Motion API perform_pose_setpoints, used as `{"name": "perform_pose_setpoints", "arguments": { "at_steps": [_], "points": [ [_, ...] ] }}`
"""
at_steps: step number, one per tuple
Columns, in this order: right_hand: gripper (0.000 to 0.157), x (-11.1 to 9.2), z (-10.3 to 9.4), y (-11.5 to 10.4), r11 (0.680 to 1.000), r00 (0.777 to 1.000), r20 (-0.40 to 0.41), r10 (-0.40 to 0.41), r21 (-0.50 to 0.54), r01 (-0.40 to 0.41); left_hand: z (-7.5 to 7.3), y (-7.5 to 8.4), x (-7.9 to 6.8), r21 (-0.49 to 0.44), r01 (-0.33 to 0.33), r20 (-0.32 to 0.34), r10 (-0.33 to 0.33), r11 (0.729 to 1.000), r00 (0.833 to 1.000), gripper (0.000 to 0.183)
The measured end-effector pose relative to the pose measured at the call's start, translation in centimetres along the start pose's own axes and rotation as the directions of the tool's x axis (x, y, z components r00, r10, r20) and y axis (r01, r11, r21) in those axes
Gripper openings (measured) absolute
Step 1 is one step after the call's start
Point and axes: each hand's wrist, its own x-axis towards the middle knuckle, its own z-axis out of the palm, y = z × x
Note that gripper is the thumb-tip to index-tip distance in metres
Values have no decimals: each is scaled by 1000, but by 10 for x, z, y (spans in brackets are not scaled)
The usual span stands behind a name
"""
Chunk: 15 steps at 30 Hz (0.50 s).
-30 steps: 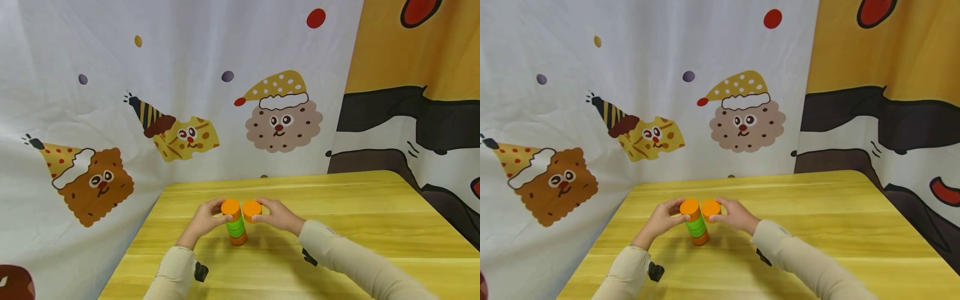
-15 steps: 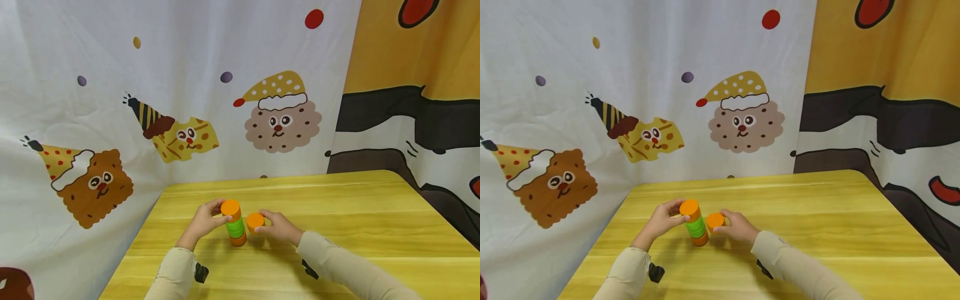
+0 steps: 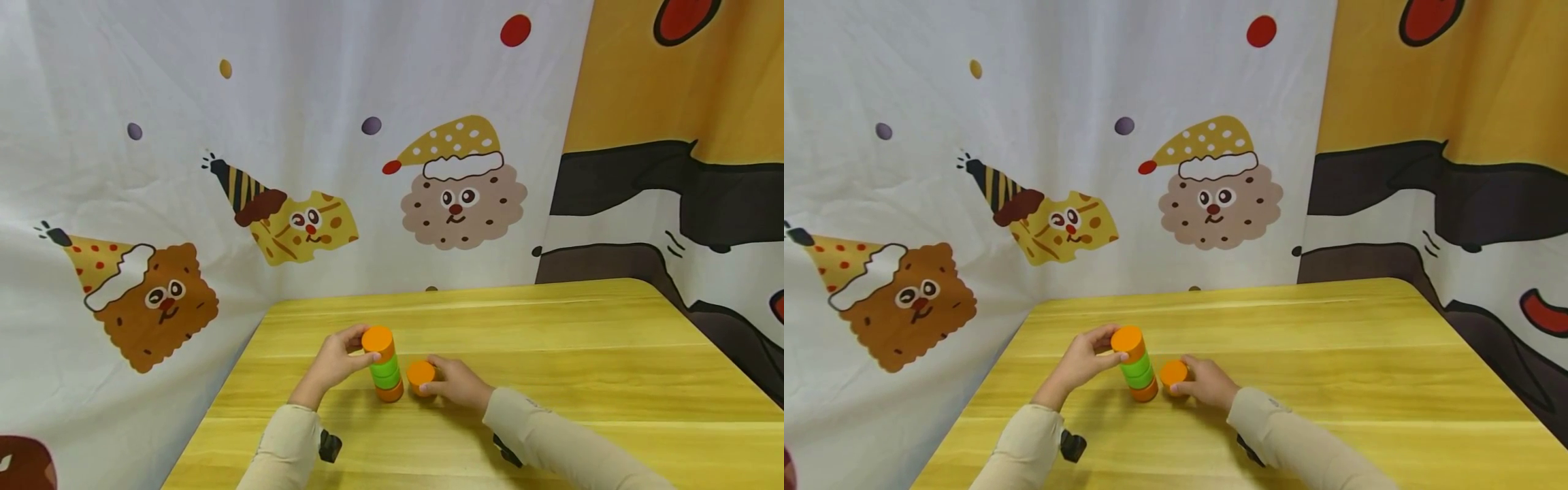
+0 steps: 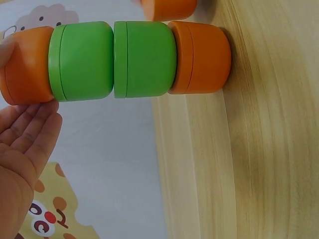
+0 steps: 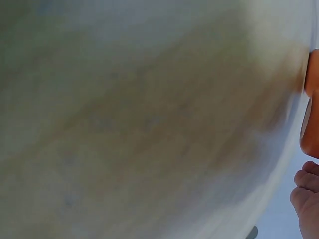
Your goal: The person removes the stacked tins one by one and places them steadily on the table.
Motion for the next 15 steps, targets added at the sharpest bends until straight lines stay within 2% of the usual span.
{"name": "perform_pose_setpoints", "arguments": {
  "at_steps": [5, 12, 15],
  "points": [
    [57, 0, 3, 4, 999, 999, -10, -36, -24, 36, 1, 6, -2, 13, 14, -7, -14, 1000, 1000, 54],
    [55, 2, 6, 8, 999, 1000, -21, -22, -41, 21, -3, 34, -12, 40, 5, 10, -5, 999, 1000, 51],
    [54, 1, 6, 9, 999, 1000, -21, -20, -43, 19, -4, 40, -15, 45, -3, 16, 3, 999, 1000, 50]
  ]
}}
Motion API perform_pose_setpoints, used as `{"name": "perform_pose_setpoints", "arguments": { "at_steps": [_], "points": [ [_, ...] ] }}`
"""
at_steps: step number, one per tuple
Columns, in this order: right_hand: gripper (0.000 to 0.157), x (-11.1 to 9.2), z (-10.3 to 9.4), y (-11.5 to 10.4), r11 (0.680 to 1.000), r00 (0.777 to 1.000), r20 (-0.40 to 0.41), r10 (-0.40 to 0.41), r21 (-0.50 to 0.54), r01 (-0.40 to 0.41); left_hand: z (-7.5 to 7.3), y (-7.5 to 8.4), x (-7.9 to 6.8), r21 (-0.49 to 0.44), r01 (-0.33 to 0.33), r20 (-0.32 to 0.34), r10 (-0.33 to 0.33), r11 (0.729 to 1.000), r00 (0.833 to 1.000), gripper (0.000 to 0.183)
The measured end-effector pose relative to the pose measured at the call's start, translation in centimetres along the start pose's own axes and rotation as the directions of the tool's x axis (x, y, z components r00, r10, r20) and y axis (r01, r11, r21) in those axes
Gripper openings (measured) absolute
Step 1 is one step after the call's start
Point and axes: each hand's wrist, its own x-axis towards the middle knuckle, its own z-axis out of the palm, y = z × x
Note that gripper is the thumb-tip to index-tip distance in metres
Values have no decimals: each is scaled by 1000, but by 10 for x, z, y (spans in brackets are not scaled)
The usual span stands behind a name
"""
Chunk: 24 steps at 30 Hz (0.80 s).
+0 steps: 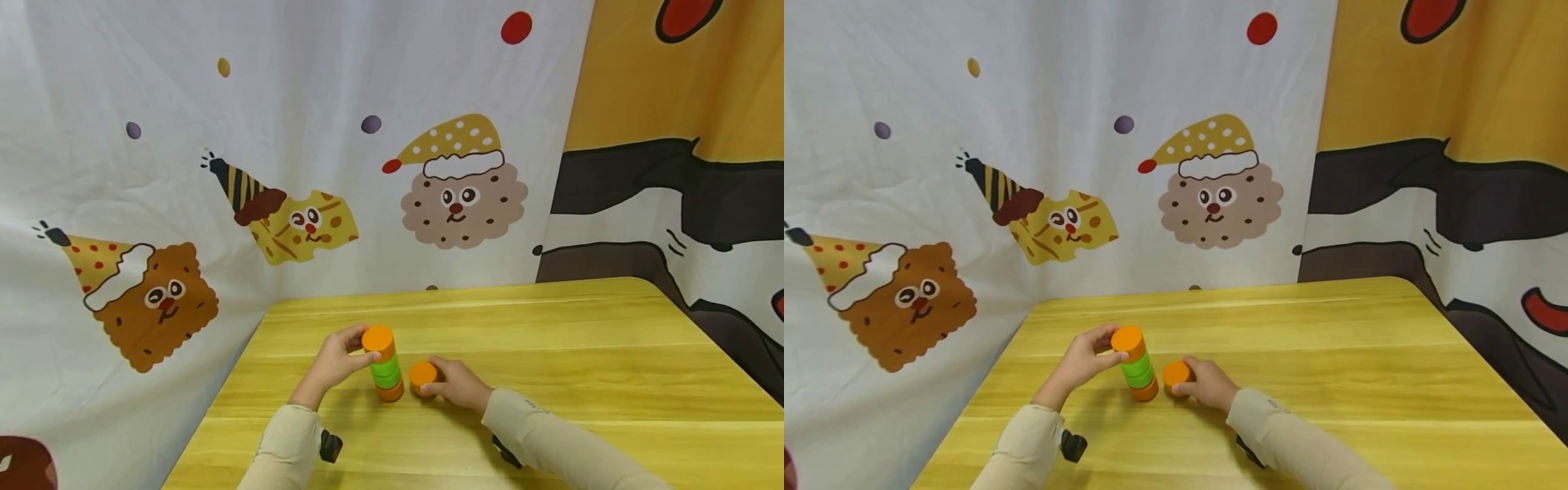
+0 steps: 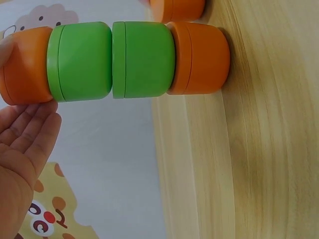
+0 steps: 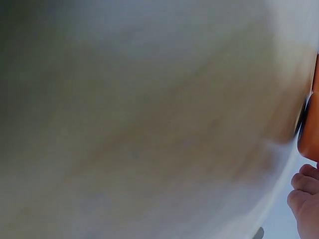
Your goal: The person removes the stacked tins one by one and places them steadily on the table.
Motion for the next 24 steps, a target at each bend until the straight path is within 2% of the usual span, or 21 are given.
{"name": "perform_pose_setpoints", "arguments": {
  "at_steps": [8, 20, 24],
  "points": [
    [61, -1, 0, 2, 1000, 1000, 1, 23, 4, -23, 0, -1, 0, -11, -10, 4, 10, 1000, 1000, 51],
    [63, -3, 0, 3, 998, 998, 2, 60, 21, -60, 0, -1, 0, -23, -19, 7, 19, 1000, 1000, 49],
    [75, -4, -1, 2, 993, 994, -22, 107, 47, -105, 1, -5, 1, -31, -8, -7, 7, 999, 1000, 51]
  ]
}}
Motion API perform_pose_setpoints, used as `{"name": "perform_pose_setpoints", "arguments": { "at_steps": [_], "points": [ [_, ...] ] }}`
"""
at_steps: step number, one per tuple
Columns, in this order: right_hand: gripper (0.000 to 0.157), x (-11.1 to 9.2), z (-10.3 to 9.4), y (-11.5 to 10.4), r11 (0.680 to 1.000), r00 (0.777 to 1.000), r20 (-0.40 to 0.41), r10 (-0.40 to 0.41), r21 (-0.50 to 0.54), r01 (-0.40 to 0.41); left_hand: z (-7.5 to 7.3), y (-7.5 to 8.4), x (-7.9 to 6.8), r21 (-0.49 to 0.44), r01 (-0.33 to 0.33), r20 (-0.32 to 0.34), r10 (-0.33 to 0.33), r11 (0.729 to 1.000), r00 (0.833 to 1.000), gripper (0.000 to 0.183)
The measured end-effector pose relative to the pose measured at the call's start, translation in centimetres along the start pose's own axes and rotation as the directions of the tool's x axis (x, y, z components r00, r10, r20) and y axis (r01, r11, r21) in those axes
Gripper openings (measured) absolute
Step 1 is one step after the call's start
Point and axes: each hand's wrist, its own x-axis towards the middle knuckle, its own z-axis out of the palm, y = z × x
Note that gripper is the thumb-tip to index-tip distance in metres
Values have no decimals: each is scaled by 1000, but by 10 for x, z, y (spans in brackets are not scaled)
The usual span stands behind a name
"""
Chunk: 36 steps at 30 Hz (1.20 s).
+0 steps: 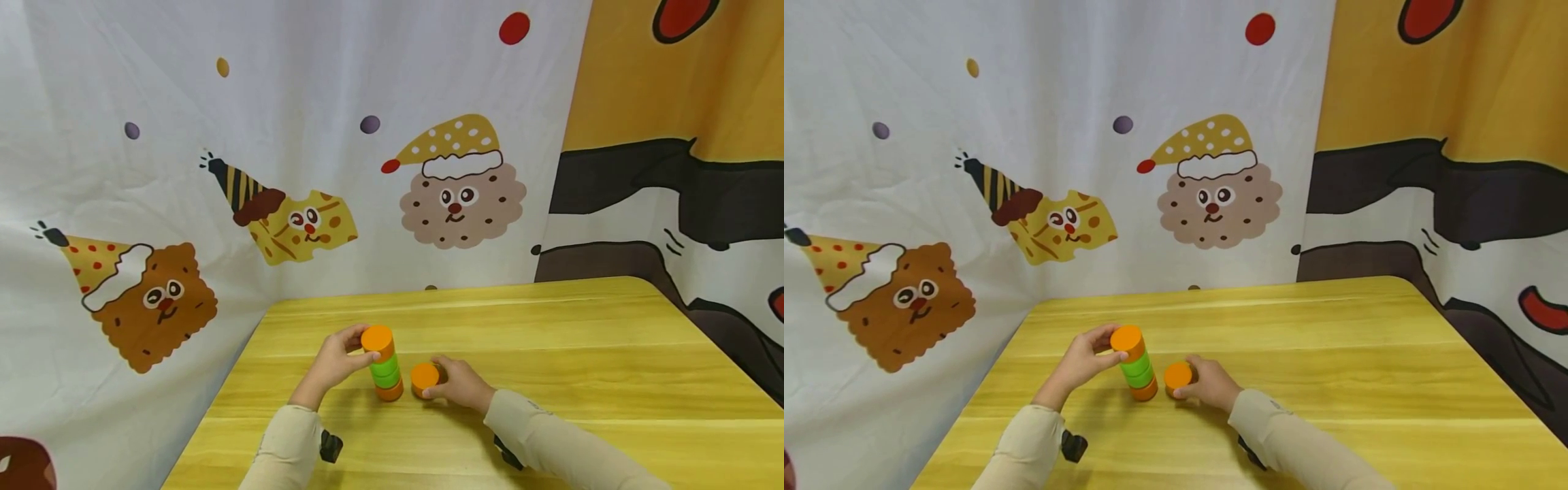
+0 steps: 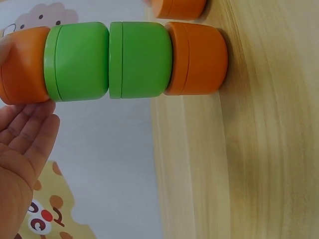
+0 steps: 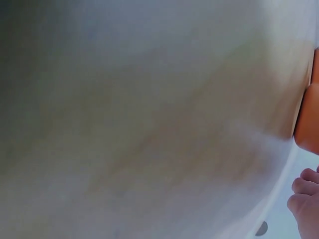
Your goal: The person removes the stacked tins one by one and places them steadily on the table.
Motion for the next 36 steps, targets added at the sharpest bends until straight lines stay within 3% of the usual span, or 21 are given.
{"name": "perform_pose_setpoints", "arguments": {
  "at_steps": [4, 8, 11, 15, 22, 32, 36],
  "points": [
    [82, 2, -5, -5, 999, 1000, -23, 19, 35, -18, 4, -18, 3, -21, -6, -12, 6, 1000, 1000, 55],
    [76, 9, -13, -19, 998, 999, -32, -3, 63, 5, 9, -43, 8, -26, -22, -8, 22, 999, 1000, 62],
    [72, 19, -19, -35, 998, 999, -33, -40, 55, 42, 10, -52, 9, -21, -47, 2, 47, 999, 999, 63],
    [73, 31, -26, -57, 995, 996, -6, -90, 38, 90, 11, -56, 10, -11, -76, 23, 76, 997, 997, 60],
    [79, 40, -26, -88, 986, 985, 52, -164, -8, 165, 18, -64, 10, -20, -61, 52, 62, 998, 997, 54],
    [72, 40, -21, -101, 975, 973, 67, -221, -1, 222, 22, -64, 8, -29, -27, 21, 27, 999, 999, 48],
    [71, 40, -21, -103, 979, 976, 68, -206, 10, 206, 22, -62, 8, -27, -25, 5, 25, 999, 1000, 47]
  ]
}}
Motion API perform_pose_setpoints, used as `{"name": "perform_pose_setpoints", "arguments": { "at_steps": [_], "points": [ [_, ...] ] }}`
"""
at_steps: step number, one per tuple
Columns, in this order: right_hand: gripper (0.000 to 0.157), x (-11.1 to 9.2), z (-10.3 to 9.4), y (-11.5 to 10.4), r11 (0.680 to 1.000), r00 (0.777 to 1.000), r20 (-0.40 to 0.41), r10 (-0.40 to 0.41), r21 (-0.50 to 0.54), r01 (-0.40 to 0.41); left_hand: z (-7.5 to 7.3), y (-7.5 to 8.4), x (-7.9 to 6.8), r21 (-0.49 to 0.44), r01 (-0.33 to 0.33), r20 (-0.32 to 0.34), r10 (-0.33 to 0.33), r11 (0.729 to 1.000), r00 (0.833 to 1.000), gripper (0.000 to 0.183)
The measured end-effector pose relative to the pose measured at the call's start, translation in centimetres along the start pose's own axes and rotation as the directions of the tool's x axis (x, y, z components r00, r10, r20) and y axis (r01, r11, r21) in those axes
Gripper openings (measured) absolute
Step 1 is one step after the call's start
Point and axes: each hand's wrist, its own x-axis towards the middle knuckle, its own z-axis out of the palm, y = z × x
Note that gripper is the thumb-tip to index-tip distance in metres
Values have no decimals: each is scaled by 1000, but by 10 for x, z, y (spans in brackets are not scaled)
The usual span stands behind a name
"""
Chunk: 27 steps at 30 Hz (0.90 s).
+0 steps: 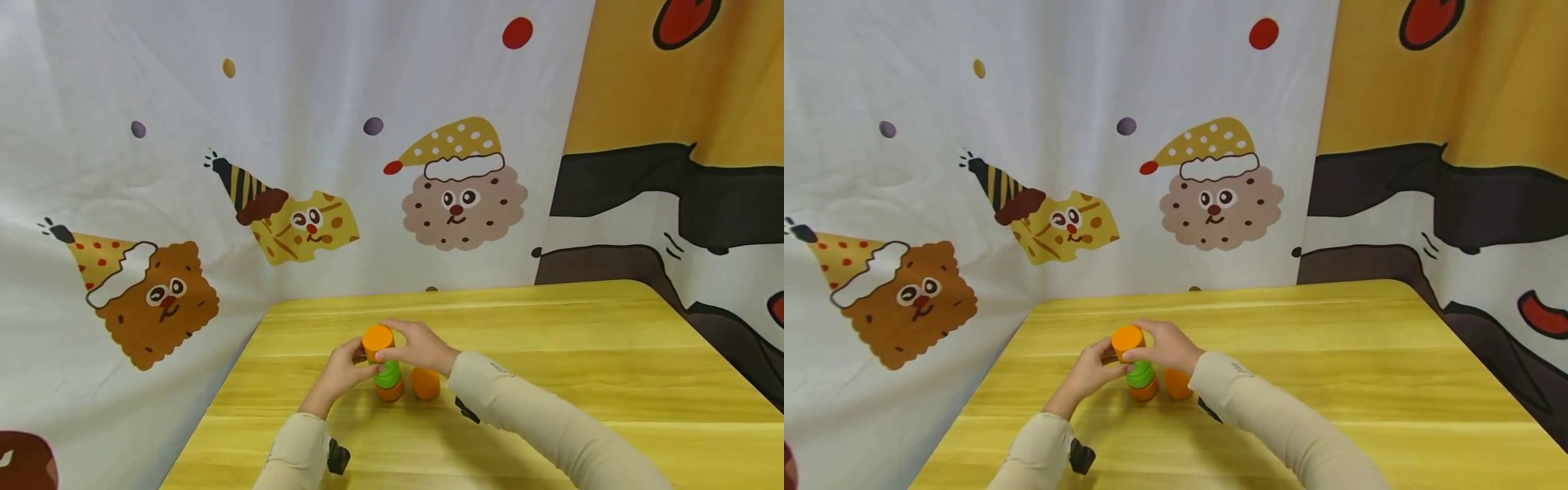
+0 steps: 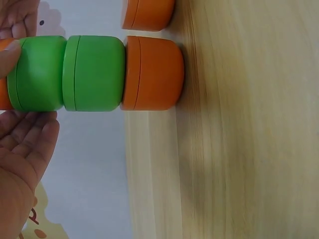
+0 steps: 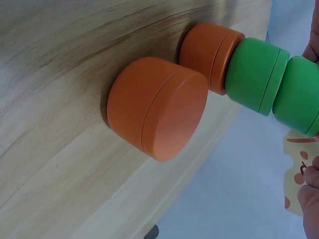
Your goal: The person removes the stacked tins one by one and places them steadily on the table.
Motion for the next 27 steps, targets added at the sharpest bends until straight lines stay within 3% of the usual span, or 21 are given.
{"name": "perform_pose_setpoints", "arguments": {
  "at_steps": [17, 20, 24, 27],
  "points": [
    [69, 1, 4, 1, 998, 1000, -18, 15, 68, -13, -1, 0, 0, -49, 42, 13, -41, 998, 999, 50],
    [69, 0, 4, 1, 997, 1000, -26, 18, 74, -16, -1, 9, -3, -46, 50, 19, -50, 998, 999, 47],
    [72, 0, 3, 0, 997, 997, -62, 39, 67, -35, -1, 11, -2, -39, 49, 19, -49, 998, 999, 45],
    [73, -1, 1, 0, 996, 992, -108, 63, 72, -56, -1, 2, 1, -31, 42, 18, -41, 999, 999, 50]
  ]
}}
